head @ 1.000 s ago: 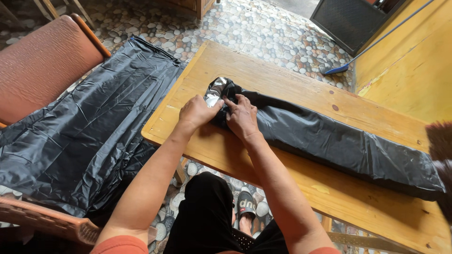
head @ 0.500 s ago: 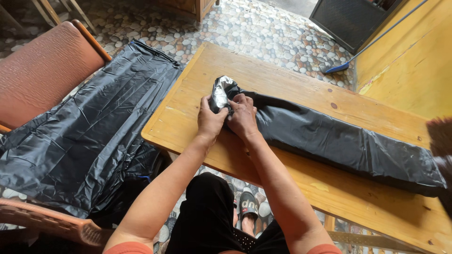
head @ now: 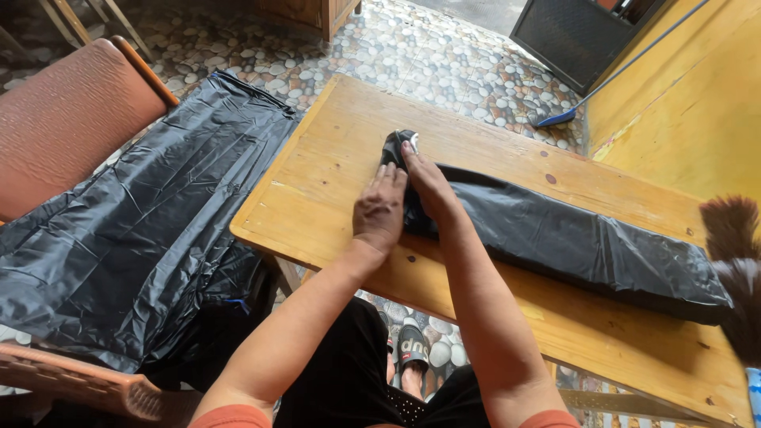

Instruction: The person folds a large black plastic sheet on a wooden table. They smooth the sheet with a brush, fold it into a long strip, and then roll it into a compact bundle.

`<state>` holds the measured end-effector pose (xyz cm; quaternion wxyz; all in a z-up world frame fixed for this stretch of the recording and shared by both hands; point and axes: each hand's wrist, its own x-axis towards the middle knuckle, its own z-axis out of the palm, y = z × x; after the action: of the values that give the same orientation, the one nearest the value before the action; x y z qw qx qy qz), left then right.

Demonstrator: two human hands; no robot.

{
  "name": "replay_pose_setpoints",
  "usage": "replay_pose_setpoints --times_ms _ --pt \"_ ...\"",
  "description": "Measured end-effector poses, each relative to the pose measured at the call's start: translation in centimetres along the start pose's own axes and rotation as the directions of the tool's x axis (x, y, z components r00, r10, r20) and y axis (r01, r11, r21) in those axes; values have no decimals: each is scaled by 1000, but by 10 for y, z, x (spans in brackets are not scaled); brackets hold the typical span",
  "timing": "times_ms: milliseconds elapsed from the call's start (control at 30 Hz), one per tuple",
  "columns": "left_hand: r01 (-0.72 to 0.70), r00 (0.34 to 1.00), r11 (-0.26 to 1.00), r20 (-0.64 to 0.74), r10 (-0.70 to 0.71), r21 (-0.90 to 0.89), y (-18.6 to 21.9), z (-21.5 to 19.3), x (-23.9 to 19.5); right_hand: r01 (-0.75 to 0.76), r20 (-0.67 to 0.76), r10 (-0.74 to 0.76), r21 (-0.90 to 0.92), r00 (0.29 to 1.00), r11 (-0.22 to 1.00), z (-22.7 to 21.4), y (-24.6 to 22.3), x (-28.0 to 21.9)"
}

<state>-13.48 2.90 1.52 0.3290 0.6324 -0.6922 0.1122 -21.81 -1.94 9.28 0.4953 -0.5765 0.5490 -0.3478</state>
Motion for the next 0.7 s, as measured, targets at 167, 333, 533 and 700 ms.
replay_pose_setpoints --times_ms 167,333,533,700 --pt "-132 982 978 -110 151 159 6 -3 -10 -15 -165 42 162 985 987 -5 42 34" --pt "-208 975 970 -50 216 123 -2 -4 -11 3 -263 36 144 964 990 -20 95 87" --pt "-196 943 980 268 195 -22 1 -39 -8 -6 -278 -71 -266 958 964 -32 107 108" --pt "-171 923 985 349 162 -4 3 -34 -2 338 -131 -682 -793 719 508 -25 44 36"
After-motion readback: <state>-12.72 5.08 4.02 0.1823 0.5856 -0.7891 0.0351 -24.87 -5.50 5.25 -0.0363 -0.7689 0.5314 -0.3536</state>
